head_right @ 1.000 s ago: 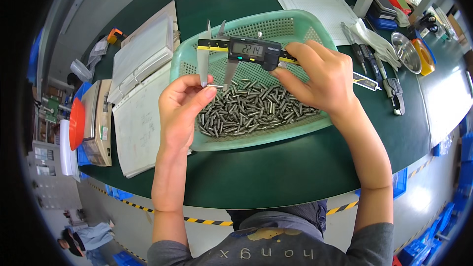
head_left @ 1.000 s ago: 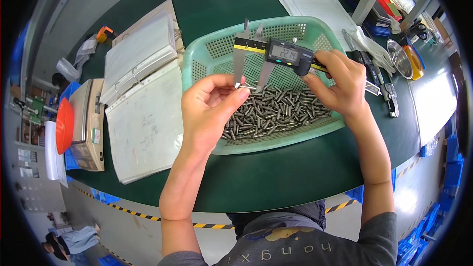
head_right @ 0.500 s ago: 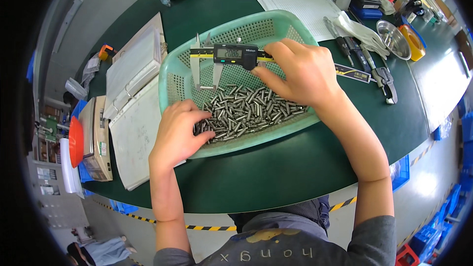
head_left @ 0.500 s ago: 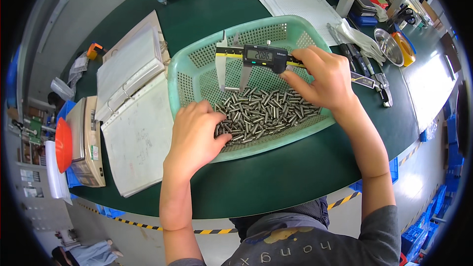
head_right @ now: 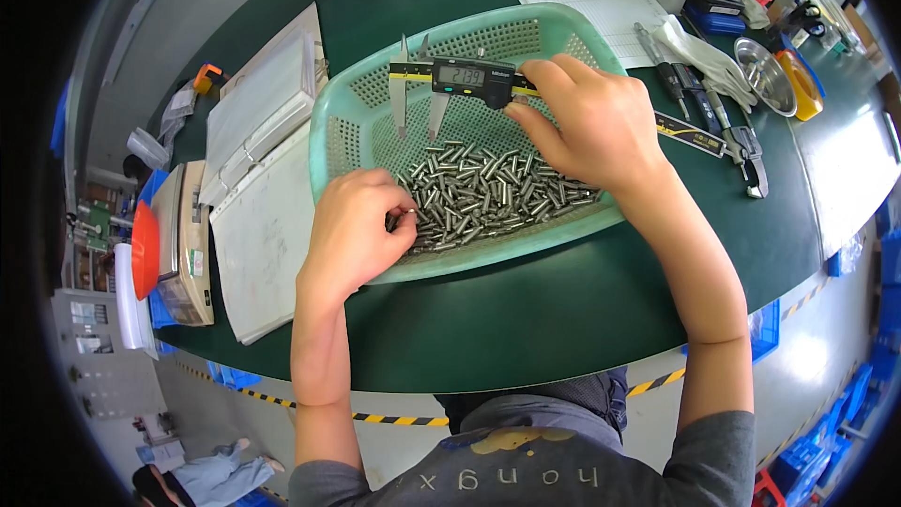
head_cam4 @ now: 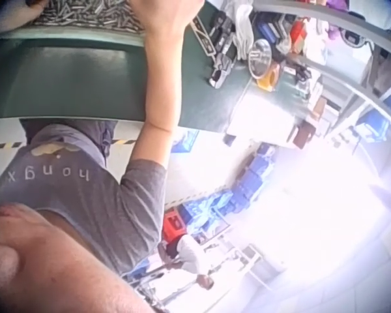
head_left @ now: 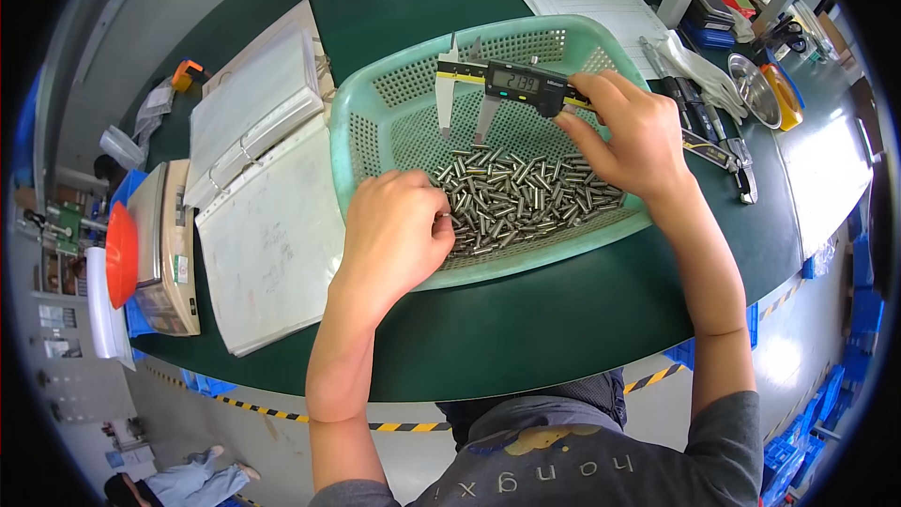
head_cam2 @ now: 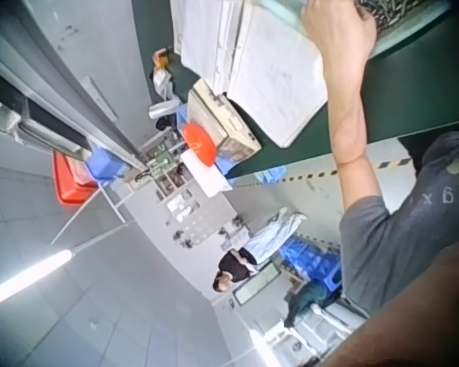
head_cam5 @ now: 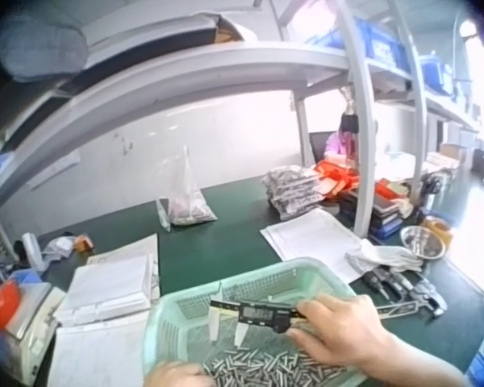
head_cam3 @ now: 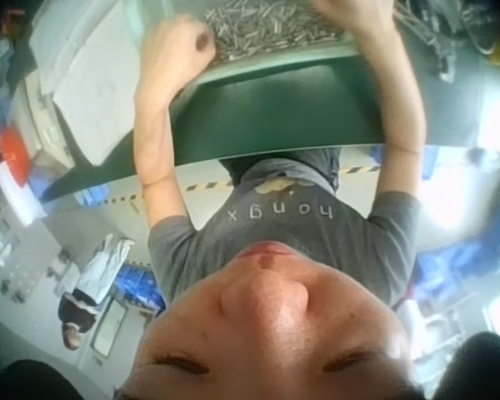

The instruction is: The recorder uses a digital caliper to measure the dimensions of small cylindrical metal components at a quality control workbench.

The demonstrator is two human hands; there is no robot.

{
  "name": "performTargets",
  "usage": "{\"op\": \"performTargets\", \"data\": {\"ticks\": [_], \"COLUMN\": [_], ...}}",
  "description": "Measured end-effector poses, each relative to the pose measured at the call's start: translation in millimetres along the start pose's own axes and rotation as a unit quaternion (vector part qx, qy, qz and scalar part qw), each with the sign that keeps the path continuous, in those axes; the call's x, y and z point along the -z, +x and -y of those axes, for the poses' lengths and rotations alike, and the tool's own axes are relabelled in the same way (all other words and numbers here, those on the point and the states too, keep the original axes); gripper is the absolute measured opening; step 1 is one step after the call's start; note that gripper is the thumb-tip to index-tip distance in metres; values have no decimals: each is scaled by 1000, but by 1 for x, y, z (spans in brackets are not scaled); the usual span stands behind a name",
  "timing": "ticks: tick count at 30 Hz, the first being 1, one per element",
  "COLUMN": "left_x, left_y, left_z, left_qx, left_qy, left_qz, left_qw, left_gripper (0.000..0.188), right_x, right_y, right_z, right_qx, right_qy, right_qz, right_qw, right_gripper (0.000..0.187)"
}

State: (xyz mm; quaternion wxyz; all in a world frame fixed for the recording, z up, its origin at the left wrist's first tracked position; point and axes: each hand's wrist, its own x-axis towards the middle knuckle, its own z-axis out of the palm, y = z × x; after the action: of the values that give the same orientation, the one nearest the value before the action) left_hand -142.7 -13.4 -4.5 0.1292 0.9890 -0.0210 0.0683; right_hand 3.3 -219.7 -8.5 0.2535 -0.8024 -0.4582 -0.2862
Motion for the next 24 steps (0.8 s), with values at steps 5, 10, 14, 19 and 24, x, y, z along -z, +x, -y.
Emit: {"op": "performTargets", "data": {"ticks": [5, 10, 14, 19, 24], "left_x": [3, 2, -1, 0, -1], "left_y": [8, 8, 7, 7, 6], "left_z": [-8, -6, -7, -9, -8], "left_qx": [15, 0, 3, 4, 1], "left_qy": [-199, -415, -534, -551, -552], "left_qz": [-121, -230, -234, -231, -226], "left_qw": [972, 880, 812, 802, 803], "left_gripper": [5, 9, 8, 8, 9], "right_x": [4, 7, 7, 7, 6], "right_y": [2, 4, 3, 3, 4], "right_z": [0, -2, -1, -1, 0], "right_qx": [21, 79, 83, 92, 91], "right_qy": [18, 20, 54, 57, 60], "right_qz": [-41, -118, -123, -118, -107], "right_qw": [999, 990, 988, 987, 988], "right_gripper": [31, 35, 36, 35, 35]}}
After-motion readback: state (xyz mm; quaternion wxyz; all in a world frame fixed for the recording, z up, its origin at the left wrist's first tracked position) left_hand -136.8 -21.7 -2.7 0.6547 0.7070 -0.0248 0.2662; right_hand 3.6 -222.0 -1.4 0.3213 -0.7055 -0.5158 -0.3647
